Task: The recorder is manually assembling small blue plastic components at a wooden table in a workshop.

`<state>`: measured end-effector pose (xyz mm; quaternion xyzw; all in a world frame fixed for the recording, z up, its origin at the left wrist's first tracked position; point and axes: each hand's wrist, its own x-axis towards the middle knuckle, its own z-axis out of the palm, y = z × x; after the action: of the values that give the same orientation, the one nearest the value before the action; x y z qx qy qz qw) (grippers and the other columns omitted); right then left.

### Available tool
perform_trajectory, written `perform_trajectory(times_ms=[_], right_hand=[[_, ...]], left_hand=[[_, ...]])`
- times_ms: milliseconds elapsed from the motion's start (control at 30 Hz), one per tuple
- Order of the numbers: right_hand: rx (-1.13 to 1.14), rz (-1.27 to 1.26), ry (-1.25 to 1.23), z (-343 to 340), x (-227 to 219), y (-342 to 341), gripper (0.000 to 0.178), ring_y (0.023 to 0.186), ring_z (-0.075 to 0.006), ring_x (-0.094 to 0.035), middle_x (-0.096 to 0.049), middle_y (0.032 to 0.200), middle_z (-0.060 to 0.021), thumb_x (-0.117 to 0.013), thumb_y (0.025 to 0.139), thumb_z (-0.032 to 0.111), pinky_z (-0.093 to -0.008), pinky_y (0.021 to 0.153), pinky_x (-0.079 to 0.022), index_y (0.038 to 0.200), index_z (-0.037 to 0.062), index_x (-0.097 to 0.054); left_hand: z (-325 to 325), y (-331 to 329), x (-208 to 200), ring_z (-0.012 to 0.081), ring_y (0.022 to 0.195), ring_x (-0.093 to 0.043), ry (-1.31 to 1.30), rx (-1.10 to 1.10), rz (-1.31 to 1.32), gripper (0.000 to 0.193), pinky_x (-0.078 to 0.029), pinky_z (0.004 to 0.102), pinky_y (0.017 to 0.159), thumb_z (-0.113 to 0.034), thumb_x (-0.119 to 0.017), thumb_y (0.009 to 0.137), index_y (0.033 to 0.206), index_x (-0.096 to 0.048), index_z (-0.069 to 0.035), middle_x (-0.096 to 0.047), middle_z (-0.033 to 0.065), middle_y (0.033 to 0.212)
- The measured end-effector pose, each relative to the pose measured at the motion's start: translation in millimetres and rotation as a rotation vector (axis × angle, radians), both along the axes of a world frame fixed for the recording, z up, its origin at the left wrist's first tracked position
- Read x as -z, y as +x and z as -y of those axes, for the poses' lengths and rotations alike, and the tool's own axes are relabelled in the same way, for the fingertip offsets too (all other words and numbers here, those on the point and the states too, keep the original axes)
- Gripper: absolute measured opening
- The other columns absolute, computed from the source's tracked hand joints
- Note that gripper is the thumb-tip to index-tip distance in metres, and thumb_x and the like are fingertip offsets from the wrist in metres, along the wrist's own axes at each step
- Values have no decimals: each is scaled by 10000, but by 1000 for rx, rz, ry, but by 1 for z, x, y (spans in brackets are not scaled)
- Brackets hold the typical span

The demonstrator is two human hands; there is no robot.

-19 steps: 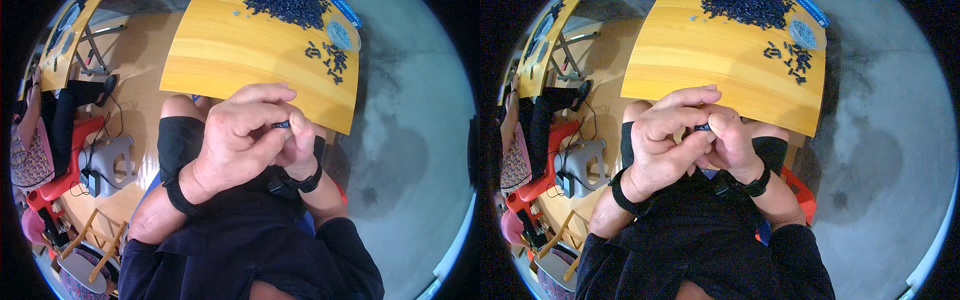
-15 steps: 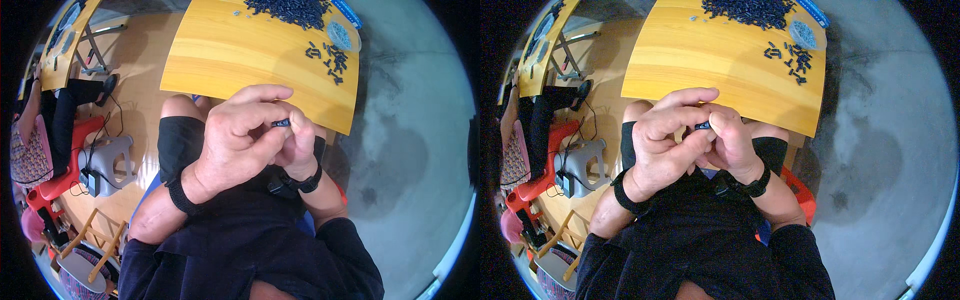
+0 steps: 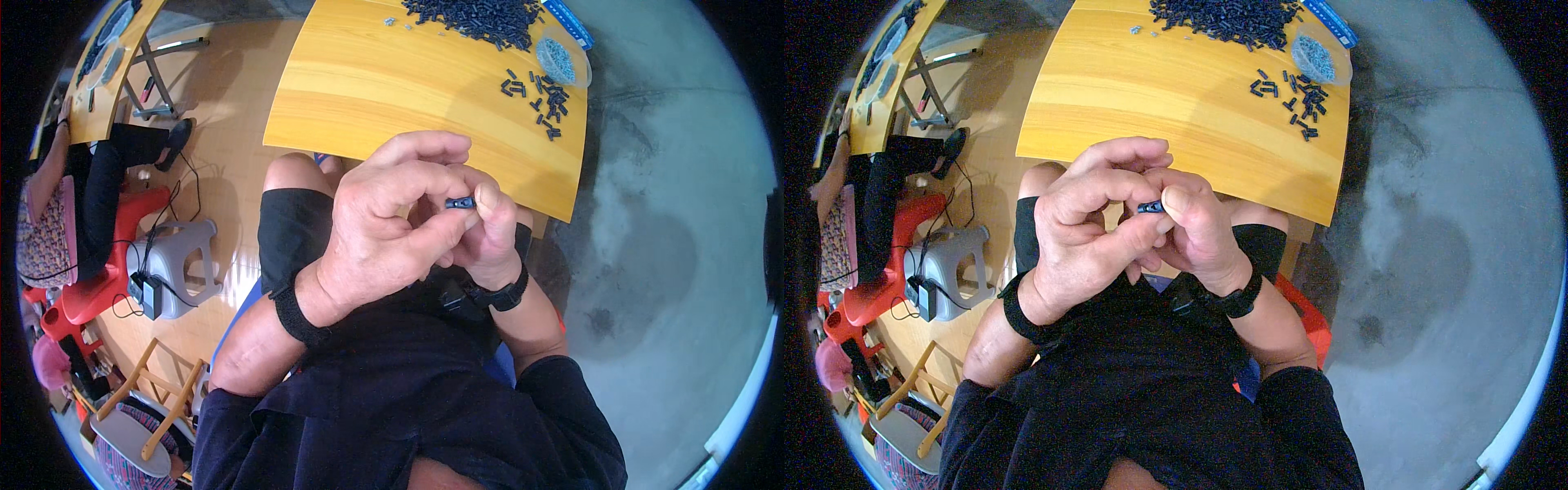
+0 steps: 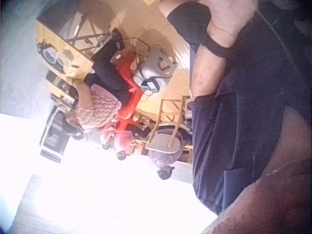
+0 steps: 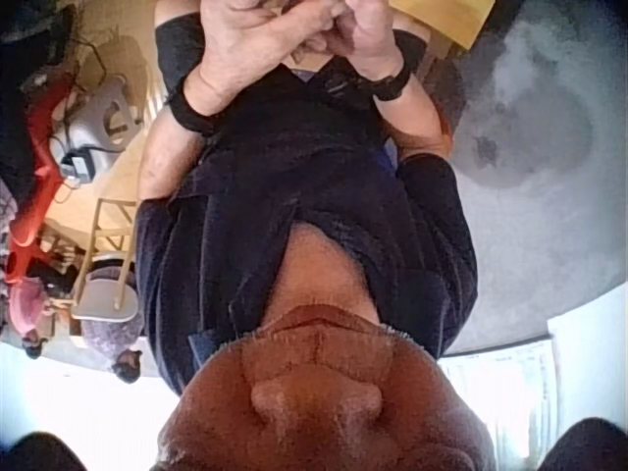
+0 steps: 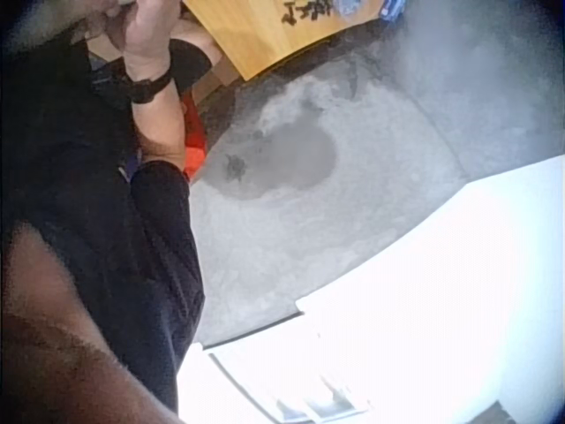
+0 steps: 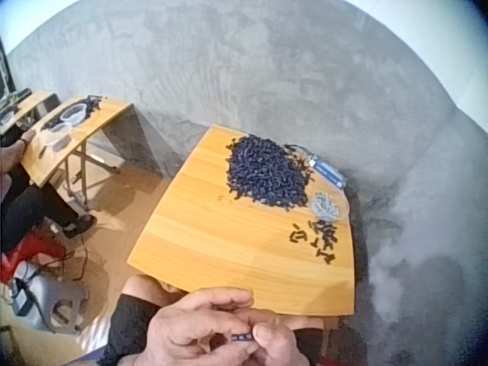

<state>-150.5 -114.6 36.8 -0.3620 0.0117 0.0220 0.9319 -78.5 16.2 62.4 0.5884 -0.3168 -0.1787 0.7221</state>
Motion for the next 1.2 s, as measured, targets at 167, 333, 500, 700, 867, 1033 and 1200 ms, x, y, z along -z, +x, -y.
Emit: perform_trajectory(times_ms=[167,333,500,700,867,1033,1200], right_hand=[[-41,-43,-57,2,-5,-2,434,469,-183,-521,-476,677,-85,-507,927,399,-372,439,-545,851,-28,-514],[-84,-21,-23,6,-3,2,450,490,-196,-528,-461,670,-85,-516,930,393,-384,453,-555,854,-50,-513],[-96,-39,6,6,-5,3,463,516,-205,-539,-469,675,-96,-518,937,395,-384,469,-556,856,-61,-514],[-119,-21,4,7,-4,3,476,524,-206,-543,-502,696,-116,-508,947,407,-379,487,-548,857,-61,-528],[-124,-47,-104,11,-6,2,495,536,-206,-556,-526,687,-114,-498,953,422,-373,496,-542,866,-63,-545],[-110,-48,-53,12,-2,-1,528,547,-231,-577,-543,685,-123,-488,959,419,-387,510,-541,953,-104,-562],[-79,-71,30,11,-7,-2,554,537,-252,-585,-555,674,-126,-491,960,416,-396,503,-536,1027,-129,-564]], left_hand=[[-4,3,-2,217,988,-633,27,33,5,195,-507,314,837,17,-745,714,891,-666,-3,-601,192,1176],[-5,3,-1,223,982,-638,28,28,-38,177,-507,316,828,37,-706,715,885,-669,6,-619,203,1152],[-6,4,-2,238,995,-636,44,15,3,172,-502,326,842,26,-700,725,895,-675,10,-621,205,1148],[-6,4,0,224,988,-635,17,9,12,179,-503,309,826,34,-704,732,909,-680,11,-623,198,1147],[-7,5,-1,173,884,-650,38,43,-15,171,-517,280,754,48,-696,749,915,-676,11,-618,195,1156],[-9,5,-6,142,844,-646,58,79,-131,153,-517,259,722,49,-683,778,925,-665,9,-615,195,1159],[-7,5,-2,162,872,-653,33,29,-23,154,-517,265,738,35,-688,773,923,-674,3,-630,193,1140]])
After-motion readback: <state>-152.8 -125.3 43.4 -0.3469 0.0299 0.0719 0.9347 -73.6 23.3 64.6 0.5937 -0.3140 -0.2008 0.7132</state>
